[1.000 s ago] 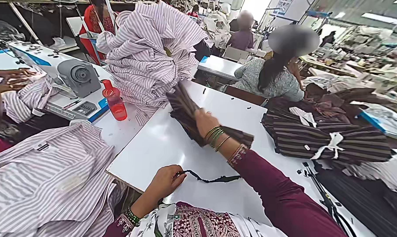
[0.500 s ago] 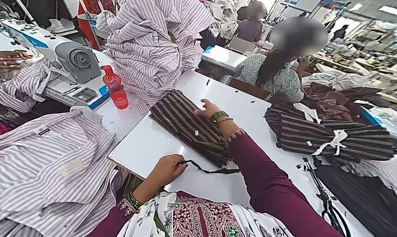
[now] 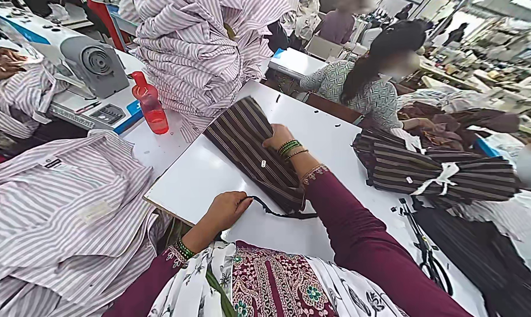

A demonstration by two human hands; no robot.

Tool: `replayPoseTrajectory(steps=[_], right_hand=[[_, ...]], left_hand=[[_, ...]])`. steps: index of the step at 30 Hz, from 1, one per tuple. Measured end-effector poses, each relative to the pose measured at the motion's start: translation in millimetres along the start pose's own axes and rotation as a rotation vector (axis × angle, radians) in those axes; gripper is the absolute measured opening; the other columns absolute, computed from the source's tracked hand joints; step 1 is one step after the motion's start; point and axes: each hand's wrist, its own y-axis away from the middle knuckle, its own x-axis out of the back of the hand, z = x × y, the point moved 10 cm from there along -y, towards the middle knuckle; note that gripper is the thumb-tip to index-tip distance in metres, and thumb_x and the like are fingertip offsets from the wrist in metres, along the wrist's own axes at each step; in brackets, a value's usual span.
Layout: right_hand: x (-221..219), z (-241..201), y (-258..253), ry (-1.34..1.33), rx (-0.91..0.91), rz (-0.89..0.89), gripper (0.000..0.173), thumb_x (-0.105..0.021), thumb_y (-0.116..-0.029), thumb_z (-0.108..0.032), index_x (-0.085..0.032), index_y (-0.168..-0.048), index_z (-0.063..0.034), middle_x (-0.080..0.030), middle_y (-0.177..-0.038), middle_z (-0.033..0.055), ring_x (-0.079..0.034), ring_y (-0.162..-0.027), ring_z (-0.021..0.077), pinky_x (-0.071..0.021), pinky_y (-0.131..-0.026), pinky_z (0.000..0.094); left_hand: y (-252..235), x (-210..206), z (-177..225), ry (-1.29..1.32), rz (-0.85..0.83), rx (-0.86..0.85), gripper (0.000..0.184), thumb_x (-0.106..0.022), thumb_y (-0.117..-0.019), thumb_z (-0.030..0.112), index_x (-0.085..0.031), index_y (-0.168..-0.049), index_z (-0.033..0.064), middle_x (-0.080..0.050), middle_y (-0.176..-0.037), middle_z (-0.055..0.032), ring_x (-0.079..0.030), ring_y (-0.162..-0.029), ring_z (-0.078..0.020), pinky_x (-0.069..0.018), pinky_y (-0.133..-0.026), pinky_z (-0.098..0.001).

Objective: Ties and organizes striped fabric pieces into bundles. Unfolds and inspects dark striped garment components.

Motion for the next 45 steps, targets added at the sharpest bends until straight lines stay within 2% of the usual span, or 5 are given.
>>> replayPoseTrajectory(steps=[4, 9, 16, 31, 45], right_hand=[[85.5, -55.3, 66.2, -0.050, 0.181, 0.118, 0.043, -0.084, -0.0763, -0.004, -0.068, -0.115, 0.0029, -0.071, -0.107, 0.0227, -0.068, -0.103, 0.0360, -0.0507, -0.093, 0.0595], [167.1, -77.0, 145.8, -0.636, 0.446, 0.252, 0.045, -0.077, -0.0673, 0.007, -0.063, -0.107, -0.0064, -0.074, -0.093, -0.0019, -0.072, -0.085, 0.0053, -0.0624, -0.081, 0.0268], [64.6, -2.9, 164.5, -1.221, 0.110, 0.078, 0.018, -0.057, -0.0882, 0.001, -0.061, -0.102, -0.0097, -0.074, -0.081, 0.0002, -0.071, -0.070, 0.0082, -0.0618, -0.064, 0.0279], [11.3, 196.9, 215.4, 0.134, -0.473, 0.204, 0.036, -0.058, -0.1035, -0.020, -0.064, -0.133, -0.0009, -0.050, -0.148, 0.0270, -0.045, -0.138, 0.0478, -0.0338, -0.110, 0.0652], [54.3, 18.7, 235.3, -0.024, 0.169, -0.142, 0.026, -0.049, -0.1065, -0.012, -0.066, -0.109, 0.0072, -0.065, -0.087, 0.0155, -0.059, -0.075, 0.0204, -0.0497, -0.075, 0.0378]], left_hand=[[-28.2, -8.8, -5.6, -0.078, -0.303, 0.279, 0.048, -0.033, -0.1117, 0.029, -0.063, -0.102, -0.0078, -0.065, -0.100, -0.0277, -0.064, -0.103, -0.0434, -0.0461, -0.089, -0.0606], [-59.3, -10.8, -24.7, 0.173, -0.345, 0.511, 0.041, -0.040, -0.1117, 0.030, -0.061, -0.090, 0.0022, -0.051, -0.059, 0.0008, -0.048, -0.044, -0.0055, -0.0436, -0.047, -0.0219], [-49.5, 9.7, -9.2, 0.254, -0.220, 0.498, 0.016, -0.065, -0.0983, 0.006, -0.061, -0.111, -0.0026, -0.056, -0.066, -0.0015, -0.048, -0.048, -0.0035, -0.0445, -0.051, -0.0182], [-52.6, 7.3, -31.2, 0.198, -0.115, 0.368, 0.037, -0.036, -0.1127, 0.022, -0.063, -0.105, -0.0018, -0.057, -0.072, -0.0040, -0.055, -0.057, -0.0090, -0.0509, -0.061, -0.0276], [-69.3, 43.8, -12.9, 0.933, 0.139, -0.188, 0.039, -0.033, -0.1050, 0.010, -0.067, -0.086, 0.0163, -0.076, -0.087, 0.0115, -0.072, -0.086, -0.0015, -0.0585, -0.087, -0.0256]])
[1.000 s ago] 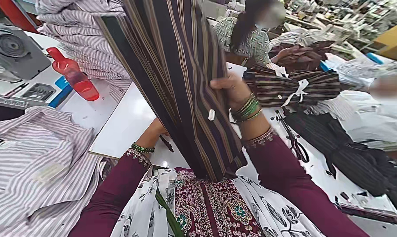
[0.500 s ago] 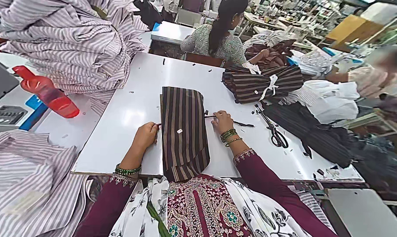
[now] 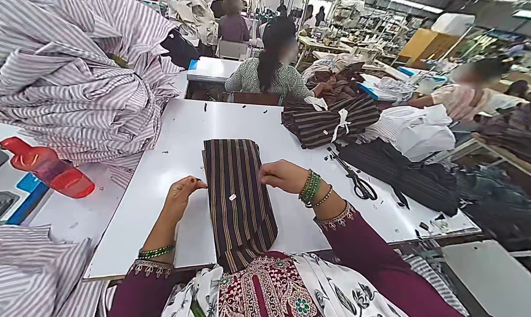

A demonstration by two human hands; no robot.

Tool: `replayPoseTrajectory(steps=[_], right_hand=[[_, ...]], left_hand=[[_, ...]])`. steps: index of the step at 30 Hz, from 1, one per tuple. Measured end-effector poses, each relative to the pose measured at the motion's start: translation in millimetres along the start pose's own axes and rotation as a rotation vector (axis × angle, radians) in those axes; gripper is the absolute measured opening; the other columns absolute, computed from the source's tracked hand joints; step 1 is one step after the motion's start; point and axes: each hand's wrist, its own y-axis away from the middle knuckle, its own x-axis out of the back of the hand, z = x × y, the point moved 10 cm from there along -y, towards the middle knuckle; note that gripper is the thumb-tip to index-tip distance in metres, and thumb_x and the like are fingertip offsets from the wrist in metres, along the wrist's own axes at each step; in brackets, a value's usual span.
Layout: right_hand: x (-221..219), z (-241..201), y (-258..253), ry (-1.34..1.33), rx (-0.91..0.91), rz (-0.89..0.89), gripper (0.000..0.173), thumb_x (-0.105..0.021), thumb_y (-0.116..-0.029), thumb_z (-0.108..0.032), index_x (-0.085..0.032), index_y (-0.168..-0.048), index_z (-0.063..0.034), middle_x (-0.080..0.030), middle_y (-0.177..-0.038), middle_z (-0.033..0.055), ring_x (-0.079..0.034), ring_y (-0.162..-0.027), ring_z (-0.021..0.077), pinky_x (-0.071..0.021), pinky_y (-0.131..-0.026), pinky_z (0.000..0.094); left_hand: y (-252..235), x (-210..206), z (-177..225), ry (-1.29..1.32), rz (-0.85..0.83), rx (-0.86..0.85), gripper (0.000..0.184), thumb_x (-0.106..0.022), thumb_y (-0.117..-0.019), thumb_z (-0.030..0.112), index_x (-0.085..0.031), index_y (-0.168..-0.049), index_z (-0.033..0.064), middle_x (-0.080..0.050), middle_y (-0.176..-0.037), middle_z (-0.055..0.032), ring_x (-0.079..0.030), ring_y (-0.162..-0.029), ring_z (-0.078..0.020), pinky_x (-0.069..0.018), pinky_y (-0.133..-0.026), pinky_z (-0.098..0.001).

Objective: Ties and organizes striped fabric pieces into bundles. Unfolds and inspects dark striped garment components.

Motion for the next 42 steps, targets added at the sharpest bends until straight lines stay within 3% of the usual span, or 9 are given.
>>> replayPoseTrajectory(steps=[6, 11, 17, 22, 27, 30, 33, 37, 42], right_hand=[[-57.0, -87.2, -64.8, 0.363, 0.099, -0.308, 0.026, -0.044, -0.1075, -0.007, -0.064, -0.120, 0.0041, -0.067, -0.110, 0.0254, -0.065, -0.106, 0.0429, -0.0480, -0.090, 0.0596], [-89.6, -111.9, -108.4, 0.270, 0.326, -0.270, 0.027, -0.044, -0.1052, -0.004, -0.064, -0.121, 0.0058, -0.068, -0.112, 0.0256, -0.066, -0.110, 0.0412, -0.0480, -0.096, 0.0569], [-28.1, -43.9, -124.6, -0.216, 0.282, 0.149, 0.042, -0.048, -0.1050, -0.018, -0.056, -0.141, 0.0032, -0.061, -0.136, 0.0206, -0.060, -0.126, 0.0274, -0.0484, -0.105, 0.0422], [-60.0, 0.8, -116.7, -0.059, 0.122, -0.160, 0.029, -0.055, -0.1050, -0.019, -0.066, -0.102, 0.0079, -0.064, -0.089, 0.0155, -0.056, -0.079, 0.0177, -0.0447, -0.076, 0.0358], [-25.2, -12.9, -85.7, -0.130, 0.386, 0.319, 0.037, -0.047, -0.1048, -0.018, -0.064, -0.081, 0.0048, -0.057, -0.070, 0.0072, -0.053, -0.065, 0.0110, -0.0438, -0.064, 0.0274], [-21.8, -27.2, -71.6, -0.079, 0.519, 0.479, 0.031, -0.055, -0.1020, -0.022, -0.072, -0.091, 0.0017, -0.069, -0.092, 0.0162, -0.067, -0.088, 0.0254, -0.0535, -0.079, 0.0407], [-36.5, -16.5, -88.9, -0.070, 0.405, 0.317, 0.038, -0.060, -0.0999, -0.023, -0.068, -0.128, 0.0010, -0.062, -0.134, 0.0238, -0.059, -0.127, 0.0386, -0.0456, -0.106, 0.0565], [-40.6, -13.8, -91.3, -0.053, 0.380, 0.319, 0.024, -0.053, -0.1011, -0.006, -0.072, -0.100, 0.0080, -0.073, -0.095, 0.0214, -0.071, -0.093, 0.0342, -0.0530, -0.089, 0.0507], [-26.1, -32.1, -67.0, 0.036, 0.533, 0.631, 0.023, -0.057, -0.0969, -0.014, -0.074, -0.087, -0.0003, -0.070, -0.084, 0.0138, -0.069, -0.085, 0.0313, -0.0539, -0.078, 0.0463]], left_hand=[[1.9, -51.5, 3.1, -0.223, -0.147, -0.248, 0.036, -0.072, -0.0845, 0.020, -0.071, -0.105, -0.0097, -0.068, -0.105, -0.0052, -0.061, -0.100, 0.0002, -0.0491, -0.093, -0.0195], [21.3, -35.5, -0.6, -0.347, 0.093, -0.017, 0.041, -0.068, -0.0880, 0.001, -0.055, -0.121, -0.0188, -0.066, -0.111, -0.0205, -0.063, -0.105, -0.0096, -0.0493, -0.097, -0.0261], [4.0, -39.8, 2.4, -0.121, -0.043, -0.230, 0.013, -0.068, -0.0923, 0.008, -0.074, -0.093, -0.0038, -0.071, -0.089, -0.0006, -0.063, -0.081, 0.0028, -0.0526, -0.079, -0.0155], [3.4, -41.8, -2.7, -0.154, -0.054, -0.193, 0.015, -0.073, -0.0895, 0.012, -0.065, -0.087, 0.0000, -0.065, -0.079, 0.0056, -0.058, -0.073, 0.0055, -0.0474, -0.071, -0.0139], [1.1, -40.3, -18.6, 0.120, -0.006, 0.071, 0.016, -0.060, -0.0935, -0.003, -0.053, -0.091, 0.0113, -0.069, -0.075, 0.0095, -0.070, -0.067, -0.0049, -0.0611, -0.069, -0.0250], [1.4, -40.2, -18.8, 0.124, -0.014, 0.104, 0.017, -0.060, -0.0924, -0.005, -0.055, -0.090, 0.0119, -0.070, -0.077, 0.0098, -0.070, -0.068, -0.0052, -0.0609, -0.070, -0.0251], [-7.1, -43.0, -7.1, -0.071, -0.145, -0.002, 0.009, -0.068, -0.0903, 0.004, -0.060, -0.088, 0.0073, -0.067, -0.077, 0.0100, -0.067, -0.070, -0.0006, -0.0587, -0.071, -0.0221], [-30.6, -42.3, 16.1, -0.376, -0.304, -0.078, 0.017, -0.071, -0.0912, 0.014, -0.065, -0.090, -0.0013, -0.063, -0.078, 0.0042, -0.057, -0.071, 0.0039, -0.0472, -0.070, -0.0154], [-39.4, -43.1, -2.8, 0.041, -0.276, 0.117, 0.019, -0.061, -0.0897, -0.003, -0.059, -0.087, 0.0164, -0.072, -0.078, 0.0109, -0.070, -0.071, -0.0015, -0.0589, -0.071, -0.0221]])
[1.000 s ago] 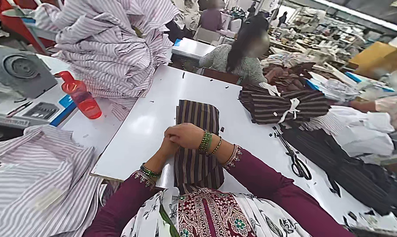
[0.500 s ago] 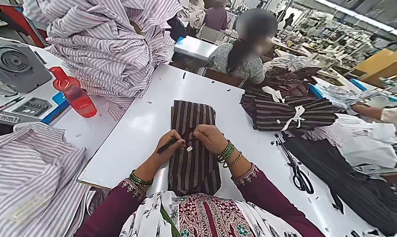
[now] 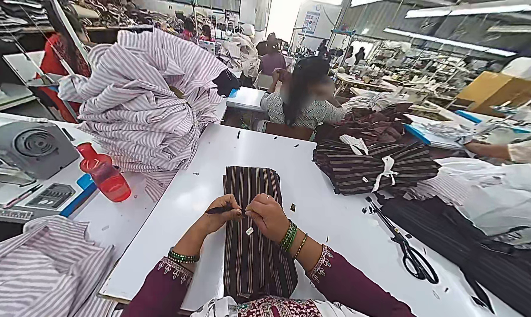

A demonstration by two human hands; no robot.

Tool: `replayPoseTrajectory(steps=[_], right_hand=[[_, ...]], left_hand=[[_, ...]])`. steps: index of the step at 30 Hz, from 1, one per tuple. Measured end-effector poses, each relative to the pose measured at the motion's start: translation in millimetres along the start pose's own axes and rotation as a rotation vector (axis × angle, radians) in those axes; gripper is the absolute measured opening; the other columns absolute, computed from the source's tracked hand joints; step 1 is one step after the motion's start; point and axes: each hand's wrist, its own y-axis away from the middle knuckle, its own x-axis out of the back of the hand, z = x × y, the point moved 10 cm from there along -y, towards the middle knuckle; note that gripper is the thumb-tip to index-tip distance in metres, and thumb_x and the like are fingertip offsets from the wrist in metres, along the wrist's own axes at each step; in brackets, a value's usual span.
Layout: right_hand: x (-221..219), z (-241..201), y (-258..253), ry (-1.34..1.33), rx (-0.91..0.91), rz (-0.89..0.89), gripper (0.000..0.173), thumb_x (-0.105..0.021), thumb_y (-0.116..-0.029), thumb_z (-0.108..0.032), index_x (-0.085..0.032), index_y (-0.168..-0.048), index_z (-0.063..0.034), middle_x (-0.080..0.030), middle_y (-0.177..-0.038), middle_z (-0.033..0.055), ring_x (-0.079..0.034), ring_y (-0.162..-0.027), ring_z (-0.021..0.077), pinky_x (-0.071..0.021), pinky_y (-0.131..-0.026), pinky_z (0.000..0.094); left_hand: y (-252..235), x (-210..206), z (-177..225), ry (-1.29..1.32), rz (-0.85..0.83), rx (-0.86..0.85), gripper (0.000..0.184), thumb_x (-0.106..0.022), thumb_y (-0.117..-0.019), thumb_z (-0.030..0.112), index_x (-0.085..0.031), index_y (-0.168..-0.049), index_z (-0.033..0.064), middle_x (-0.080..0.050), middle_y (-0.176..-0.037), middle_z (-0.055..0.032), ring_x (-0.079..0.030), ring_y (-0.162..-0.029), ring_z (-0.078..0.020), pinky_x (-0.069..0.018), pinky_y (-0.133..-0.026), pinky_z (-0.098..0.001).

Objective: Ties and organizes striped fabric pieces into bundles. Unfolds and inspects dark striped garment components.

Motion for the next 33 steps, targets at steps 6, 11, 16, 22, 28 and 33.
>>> replayPoseTrajectory(steps=[6, 11, 16, 22, 28, 33], right_hand=[[-37.7, -32.3, 22.7, 0.026, 0.255, -0.205, 0.022, -0.065, -0.0916, -0.016, -0.070, -0.075, -0.0016, -0.069, -0.079, 0.0130, -0.071, -0.079, 0.0296, -0.0569, -0.072, 0.0455], [-13.2, 14.6, 9.4, -0.043, -0.056, -0.086, 0.039, -0.059, -0.0995, -0.034, -0.076, -0.087, -0.0016, -0.074, -0.094, 0.0149, -0.070, -0.099, 0.0335, -0.0529, -0.090, 0.0532], [-17.4, 87.0, 38.6, 0.030, -0.608, -0.605, 0.048, -0.051, -0.1073, -0.037, -0.069, -0.114, 0.0072, -0.068, -0.109, 0.0266, -0.065, -0.108, 0.0403, -0.0475, -0.098, 0.0566], [-4.0, 57.2, 66.0, -0.077, -0.537, -0.672, 0.039, -0.053, -0.1068, -0.026, -0.070, -0.106, 0.0092, -0.068, -0.099, 0.0249, -0.065, -0.097, 0.0356, -0.0482, -0.092, 0.0492], [2.3, 79.5, 17.7, -0.471, -0.535, -0.272, 0.044, -0.041, -0.1049, -0.010, -0.050, -0.147, 0.0008, -0.053, -0.146, 0.0198, -0.068, -0.104, 0.0168, -0.0567, -0.086, 0.0317], [-42.9, 77.2, 5.1, -0.562, -0.556, -0.376, 0.027, -0.044, -0.1014, -0.002, -0.064, -0.116, 0.0075, -0.068, -0.096, 0.0122, -0.065, -0.077, 0.0119, -0.0555, -0.075, 0.0317]], left_hand=[[13.2, -2.2, -17.6, 0.179, 0.044, 0.007, 0.027, -0.068, -0.0786, -0.006, -0.065, -0.075, 0.0204, -0.075, -0.080, 0.0081, -0.070, -0.074, -0.0011, -0.0578, -0.070, -0.0202], [22.3, -18.8, 36.2, -0.805, 0.118, -0.453, 0.006, -0.066, -0.0740, -0.007, -0.068, -0.072, -0.0013, -0.072, -0.083, -0.0111, -0.072, -0.080, -0.0203, -0.0583, -0.073, -0.0347], [27.6, -21.9, 56.2, -1.153, 0.214, -0.724, 0.012, -0.061, -0.0794, 0.001, -0.068, -0.071, 0.0063, -0.074, -0.080, -0.0080, -0.072, -0.073, -0.0212, -0.0565, -0.063, -0.0345], [29.5, -39.5, 61.9, -1.251, 0.172, -0.975, 0.018, -0.058, -0.0910, 0.006, -0.065, -0.076, 0.0132, -0.072, -0.080, -0.0026, -0.069, -0.076, -0.0161, -0.0542, -0.069, -0.0276], [16.3, -48.3, 71.8, -1.265, 0.180, -1.066, 0.019, -0.053, -0.0991, 0.007, -0.067, -0.089, 0.0137, -0.073, -0.086, -0.0041, -0.068, -0.077, -0.0175, -0.0534, -0.071, -0.0279], [6.7, -49.8, 72.7, -1.214, 0.201, -1.064, 0.016, -0.053, -0.1015, 0.011, -0.066, -0.092, 0.0138, -0.071, -0.087, -0.0034, -0.067, -0.078, -0.0159, -0.0538, -0.071, -0.0257]])
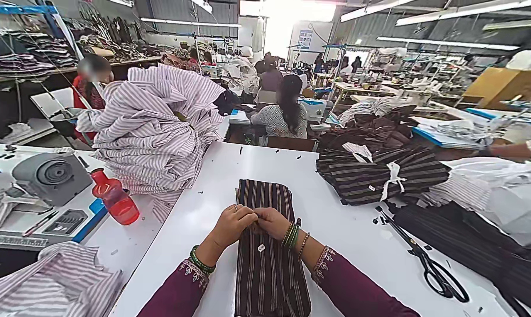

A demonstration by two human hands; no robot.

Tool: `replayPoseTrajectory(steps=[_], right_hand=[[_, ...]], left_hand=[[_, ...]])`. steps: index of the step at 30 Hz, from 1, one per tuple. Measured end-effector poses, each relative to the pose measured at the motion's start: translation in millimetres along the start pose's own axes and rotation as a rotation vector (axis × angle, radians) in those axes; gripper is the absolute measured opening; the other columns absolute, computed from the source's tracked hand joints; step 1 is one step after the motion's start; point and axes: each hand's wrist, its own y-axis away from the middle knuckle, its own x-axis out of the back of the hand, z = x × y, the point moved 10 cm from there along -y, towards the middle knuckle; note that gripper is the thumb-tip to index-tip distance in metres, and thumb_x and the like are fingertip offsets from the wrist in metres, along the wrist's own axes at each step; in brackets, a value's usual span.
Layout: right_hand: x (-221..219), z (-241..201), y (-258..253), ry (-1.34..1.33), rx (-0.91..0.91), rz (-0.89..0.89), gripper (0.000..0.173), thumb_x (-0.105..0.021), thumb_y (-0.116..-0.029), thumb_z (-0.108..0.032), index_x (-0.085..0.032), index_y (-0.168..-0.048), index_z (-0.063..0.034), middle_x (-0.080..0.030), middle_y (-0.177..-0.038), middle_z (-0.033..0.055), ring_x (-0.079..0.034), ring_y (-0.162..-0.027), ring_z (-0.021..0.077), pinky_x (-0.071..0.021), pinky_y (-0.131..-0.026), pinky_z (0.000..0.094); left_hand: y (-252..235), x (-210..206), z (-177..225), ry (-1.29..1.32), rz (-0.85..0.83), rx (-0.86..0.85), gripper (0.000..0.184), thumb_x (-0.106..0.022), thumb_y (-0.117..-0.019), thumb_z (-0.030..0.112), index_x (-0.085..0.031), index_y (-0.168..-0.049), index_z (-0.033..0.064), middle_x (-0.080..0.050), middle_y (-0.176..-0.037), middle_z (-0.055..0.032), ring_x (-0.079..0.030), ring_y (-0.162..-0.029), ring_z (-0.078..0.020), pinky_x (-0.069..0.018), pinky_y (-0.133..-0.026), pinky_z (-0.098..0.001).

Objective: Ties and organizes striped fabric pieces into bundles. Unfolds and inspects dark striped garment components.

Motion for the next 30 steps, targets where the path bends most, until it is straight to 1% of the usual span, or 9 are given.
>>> replayPoseTrajectory(steps=[4, 6, 10, 13, 19, 23, 26, 28, 30], right_hand=[[13.3, -14.7, 5.1, 0.296, 0.210, 0.147, 0.026, -0.050, -0.1022, -0.006, -0.070, -0.102, 0.0103, -0.066, -0.101, 0.0222, -0.064, -0.096, 0.0275, -0.0512, -0.089, 0.0385], [21.7, -21.4, 9.7, 0.338, 0.287, 0.243, 0.024, -0.051, -0.0963, -0.008, -0.069, -0.094, 0.0079, -0.065, -0.104, 0.0219, -0.064, -0.095, 0.0271, -0.0522, -0.084, 0.0373], [14.5, -19.3, 3.0, 0.376, 0.218, 0.114, 0.041, -0.052, -0.0973, -0.001, -0.061, -0.137, 0.0002, -0.048, -0.150, 0.0237, -0.065, -0.093, 0.0228, -0.0544, -0.079, 0.0345], [5.4, -15.2, -1.4, 0.375, 0.251, 0.021, 0.025, -0.050, -0.1005, 0.001, -0.070, -0.111, 0.0112, -0.064, -0.129, 0.0274, -0.064, -0.118, 0.0352, -0.0497, -0.103, 0.0439], [17.5, -13.6, 11.2, 0.582, 0.199, 0.066, 0.032, -0.044, -0.1009, -0.010, -0.065, -0.087, 0.0102, -0.064, -0.092, 0.0247, -0.064, -0.093, 0.0391, -0.0473, -0.084, 0.0526], [43.6, 28.3, 30.2, 0.660, -0.051, 0.031, 0.033, -0.043, -0.1021, -0.011, -0.066, -0.091, 0.0115, -0.065, -0.099, 0.0271, -0.065, -0.101, 0.0421, -0.0476, -0.089, 0.0562], [57.5, 29.6, 42.4, 0.341, 0.054, 0.214, 0.031, -0.046, -0.0948, -0.007, -0.067, -0.083, 0.0124, -0.067, -0.098, 0.0235, -0.065, -0.094, 0.0286, -0.0502, -0.085, 0.0416], [51.2, 26.1, 43.9, -0.004, 0.056, 0.236, 0.028, -0.044, -0.0940, -0.009, -0.068, -0.091, 0.0041, -0.066, -0.091, 0.0034, -0.055, -0.067, 0.0010, -0.0463, -0.061, 0.0177], [47.6, 24.9, 39.8, -0.303, -0.007, 0.173, 0.028, -0.041, -0.0931, -0.008, -0.068, -0.093, -0.0033, -0.062, -0.069, -0.0097, -0.047, -0.047, -0.0053, -0.0410, -0.046, 0.0141]], left_hand=[[11.4, -0.1, -13.8, 0.020, 0.001, 0.090, 0.015, -0.058, -0.0983, 0.014, -0.068, -0.088, 0.0104, -0.073, -0.087, -0.0064, -0.070, -0.081, -0.0172, -0.0560, -0.072, -0.0269], [14.6, -0.6, -18.3, 0.013, -0.012, 0.118, 0.018, -0.058, -0.0983, 0.017, -0.069, -0.086, 0.0088, -0.073, -0.085, -0.0074, -0.071, -0.080, -0.0177, -0.0565, -0.071, -0.0273], [16.3, -1.2, -15.5, -0.006, 0.000, 0.116, 0.018, -0.058, -0.0984, 0.016, -0.068, -0.085, 0.0088, -0.072, -0.084, -0.0075, -0.070, -0.079, -0.0184, -0.0558, -0.071, -0.0275], [14.7, -3.5, -15.3, -0.009, -0.012, 0.137, 0.020, -0.056, -0.0995, 0.019, -0.069, -0.088, 0.0090, -0.073, -0.085, -0.0074, -0.070, -0.077, -0.0183, -0.0553, -0.068, -0.0284], [39.5, -23.7, -44.6, -0.012, -0.280, 0.296, 0.042, -0.052, -0.1007, 0.029, -0.065, -0.071, 0.0022, -0.062, -0.065, -0.0116, -0.066, -0.060, -0.0272, -0.0518, -0.053, -0.0405], [89.9, -30.4, -76.5, 0.150, -0.645, 0.632, 0.041, -0.051, -0.1046, 0.023, -0.067, -0.081, -0.0073, -0.067, -0.079, -0.0216, -0.070, -0.079, -0.0388, -0.0528, -0.071, -0.0556], [106.0, -33.1, -86.1, 0.248, -0.767, 0.818, 0.044, -0.046, -0.1073, 0.025, -0.063, -0.084, -0.0082, -0.063, -0.080, -0.0213, -0.064, -0.081, -0.0370, -0.0489, -0.076, -0.0543], [103.6, -37.7, -83.8, 0.297, -0.733, 0.868, 0.045, -0.045, -0.1071, 0.024, -0.062, -0.081, -0.0082, -0.059, -0.075, -0.0187, -0.060, -0.075, -0.0324, -0.0469, -0.073, -0.0498], [98.3, -38.2, -84.8, 0.341, -0.699, 0.890, 0.044, -0.045, -0.1065, 0.023, -0.062, -0.080, -0.0082, -0.057, -0.072, -0.0161, -0.058, -0.072, -0.0274, -0.0458, -0.071, -0.0461]])
